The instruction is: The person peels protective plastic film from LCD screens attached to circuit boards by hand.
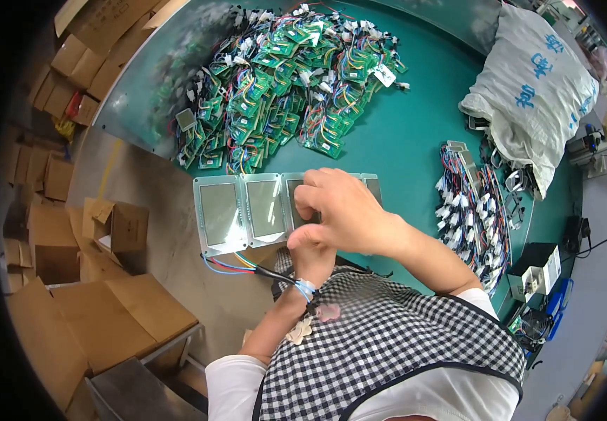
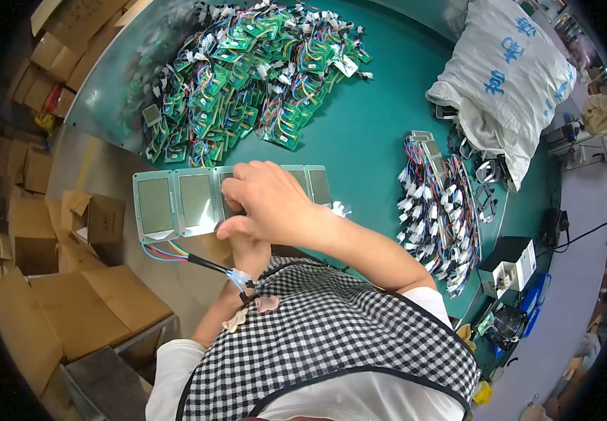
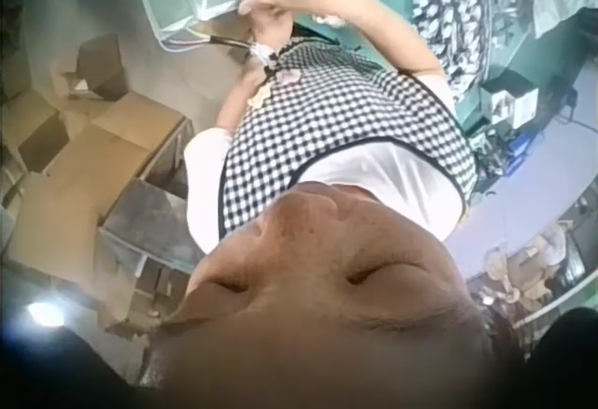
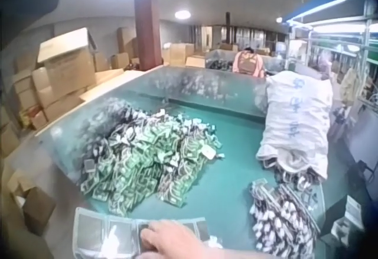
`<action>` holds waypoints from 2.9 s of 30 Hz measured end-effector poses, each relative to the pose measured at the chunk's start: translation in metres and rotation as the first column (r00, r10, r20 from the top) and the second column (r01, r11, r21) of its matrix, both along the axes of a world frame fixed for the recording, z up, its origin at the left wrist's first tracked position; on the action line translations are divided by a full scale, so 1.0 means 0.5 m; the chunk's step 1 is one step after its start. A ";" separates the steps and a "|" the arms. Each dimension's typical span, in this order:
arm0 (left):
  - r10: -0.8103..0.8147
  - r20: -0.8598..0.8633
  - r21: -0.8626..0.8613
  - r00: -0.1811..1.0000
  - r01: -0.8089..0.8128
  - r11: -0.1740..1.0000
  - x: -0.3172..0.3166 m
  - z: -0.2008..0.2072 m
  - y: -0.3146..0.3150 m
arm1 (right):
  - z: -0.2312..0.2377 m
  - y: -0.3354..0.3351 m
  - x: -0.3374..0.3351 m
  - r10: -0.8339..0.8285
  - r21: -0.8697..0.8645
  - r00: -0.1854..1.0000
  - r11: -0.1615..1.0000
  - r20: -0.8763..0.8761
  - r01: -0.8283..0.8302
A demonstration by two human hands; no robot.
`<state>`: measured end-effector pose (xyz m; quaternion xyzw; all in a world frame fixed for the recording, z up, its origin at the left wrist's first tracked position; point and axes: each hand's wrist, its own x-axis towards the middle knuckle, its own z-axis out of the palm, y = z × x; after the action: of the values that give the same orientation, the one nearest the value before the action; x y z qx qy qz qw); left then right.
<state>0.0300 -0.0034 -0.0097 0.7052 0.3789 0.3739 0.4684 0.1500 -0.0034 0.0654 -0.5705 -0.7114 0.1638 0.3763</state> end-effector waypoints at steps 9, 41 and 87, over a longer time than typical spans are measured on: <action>0.074 0.353 -0.333 0.933 0.052 0.942 -0.004 -0.013 -0.004 | -0.007 0.005 -0.001 0.077 -0.018 0.989 0.997 -0.125 -0.080; -0.047 0.462 -0.456 0.886 0.282 0.844 -0.022 0.061 -0.001 | -0.011 0.015 0.071 -0.087 0.037 0.968 0.994 -0.236 0.098; -0.239 0.488 -0.425 0.839 0.468 0.775 -0.048 0.077 0.004 | 0.000 0.023 0.107 -0.026 -0.365 0.705 0.869 -0.709 -0.335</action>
<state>0.0059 -0.0011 0.0287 0.5141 0.2178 0.2960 0.7750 0.2035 0.0080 0.0655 -0.4763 -0.5032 0.5635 0.4498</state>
